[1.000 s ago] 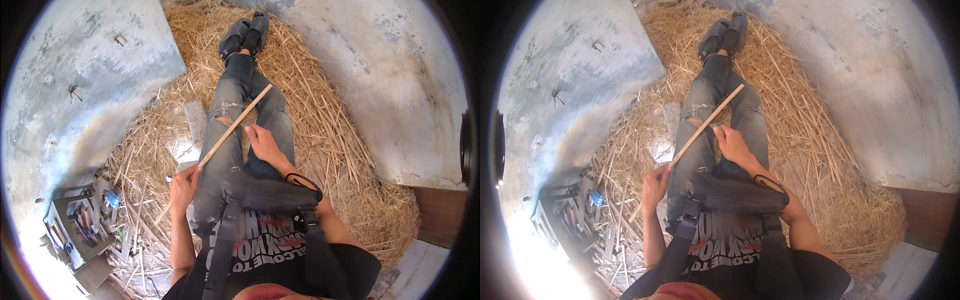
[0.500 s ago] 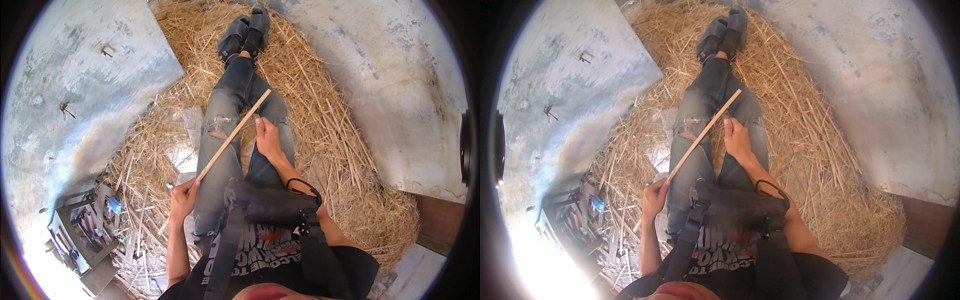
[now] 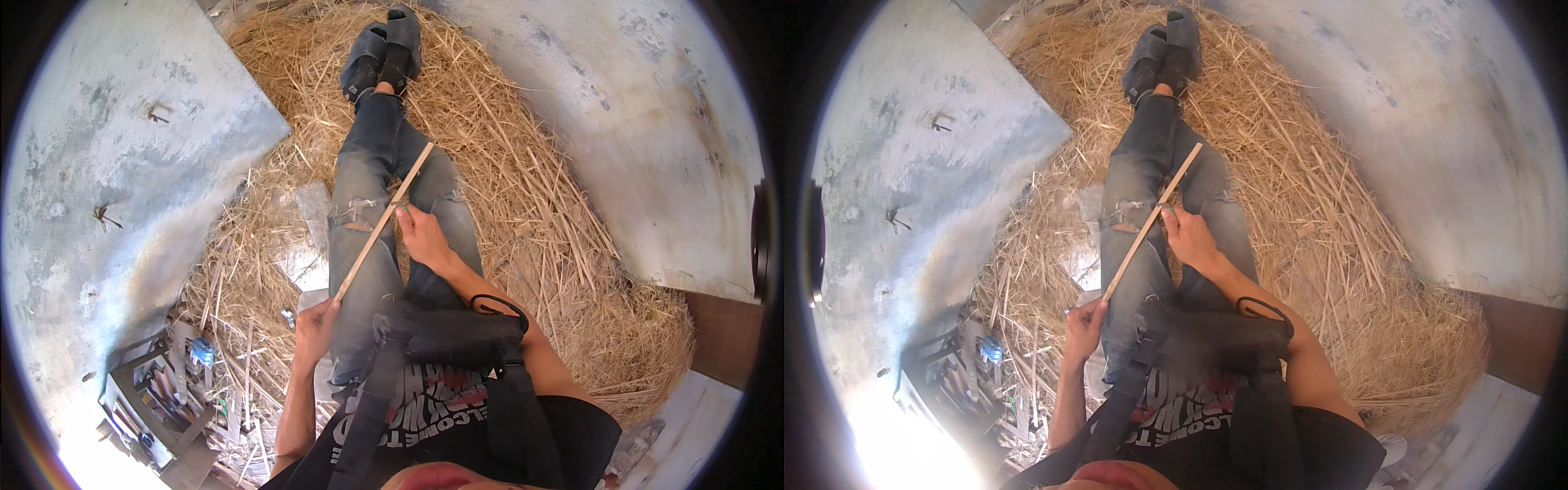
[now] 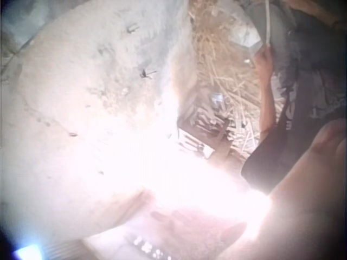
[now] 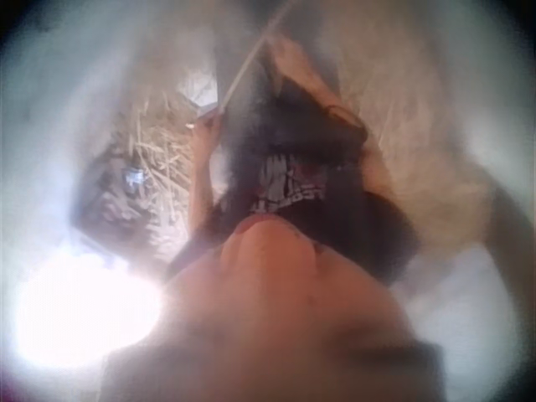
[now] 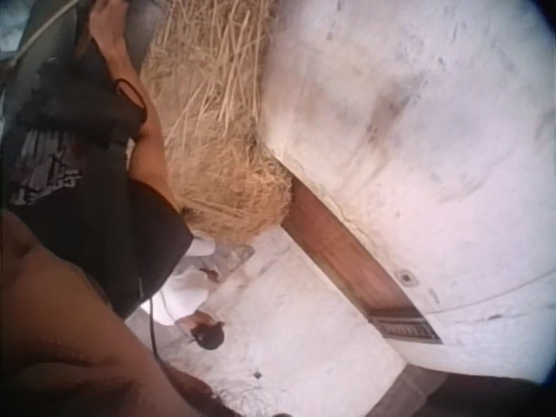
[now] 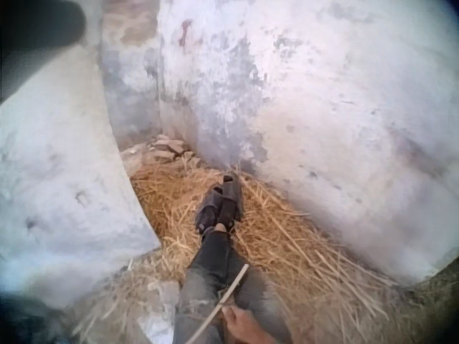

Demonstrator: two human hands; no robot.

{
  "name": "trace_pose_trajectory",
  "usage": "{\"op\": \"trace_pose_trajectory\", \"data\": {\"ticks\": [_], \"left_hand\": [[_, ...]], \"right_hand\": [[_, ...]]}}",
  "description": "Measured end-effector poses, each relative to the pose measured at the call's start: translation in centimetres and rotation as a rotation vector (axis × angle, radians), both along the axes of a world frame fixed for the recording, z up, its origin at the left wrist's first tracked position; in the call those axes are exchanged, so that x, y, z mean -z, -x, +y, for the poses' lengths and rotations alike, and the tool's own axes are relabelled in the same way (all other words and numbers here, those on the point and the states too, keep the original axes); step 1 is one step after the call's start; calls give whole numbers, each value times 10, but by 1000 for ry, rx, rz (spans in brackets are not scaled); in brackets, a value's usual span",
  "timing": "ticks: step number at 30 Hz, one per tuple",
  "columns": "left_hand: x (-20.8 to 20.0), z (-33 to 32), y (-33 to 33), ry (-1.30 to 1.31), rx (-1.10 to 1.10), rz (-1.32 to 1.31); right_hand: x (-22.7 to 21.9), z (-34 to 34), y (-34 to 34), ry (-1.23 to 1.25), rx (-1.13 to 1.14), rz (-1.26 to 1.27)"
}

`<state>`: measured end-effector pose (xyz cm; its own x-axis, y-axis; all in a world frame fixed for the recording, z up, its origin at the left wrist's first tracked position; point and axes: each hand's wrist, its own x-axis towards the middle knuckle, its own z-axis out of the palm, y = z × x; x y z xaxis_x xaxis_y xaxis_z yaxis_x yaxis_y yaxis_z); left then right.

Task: The person uses a small utility knife to shave thin layers off a long bamboo strip while sitting on the floor.

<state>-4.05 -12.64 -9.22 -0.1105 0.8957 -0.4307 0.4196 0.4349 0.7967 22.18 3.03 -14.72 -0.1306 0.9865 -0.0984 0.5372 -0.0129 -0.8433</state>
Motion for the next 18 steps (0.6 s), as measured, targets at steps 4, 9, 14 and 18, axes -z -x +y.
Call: {"op": "trace_pose_trajectory", "data": {"ticks": [4,9,14,18], "left_hand": [[18,-4,12,-13,34,-35],[36,-2,9,-76,33,-58],[42,-3,1,-91,4,-133],[42,-3,-2,-117,30,-87]], "right_hand": [[0,-6,5,-19,-8,49],[-5,-43,36,24,-218,-74],[-10,-57,32,23,-270,-102],[-10,-62,32,-35,-278,-66]]}}
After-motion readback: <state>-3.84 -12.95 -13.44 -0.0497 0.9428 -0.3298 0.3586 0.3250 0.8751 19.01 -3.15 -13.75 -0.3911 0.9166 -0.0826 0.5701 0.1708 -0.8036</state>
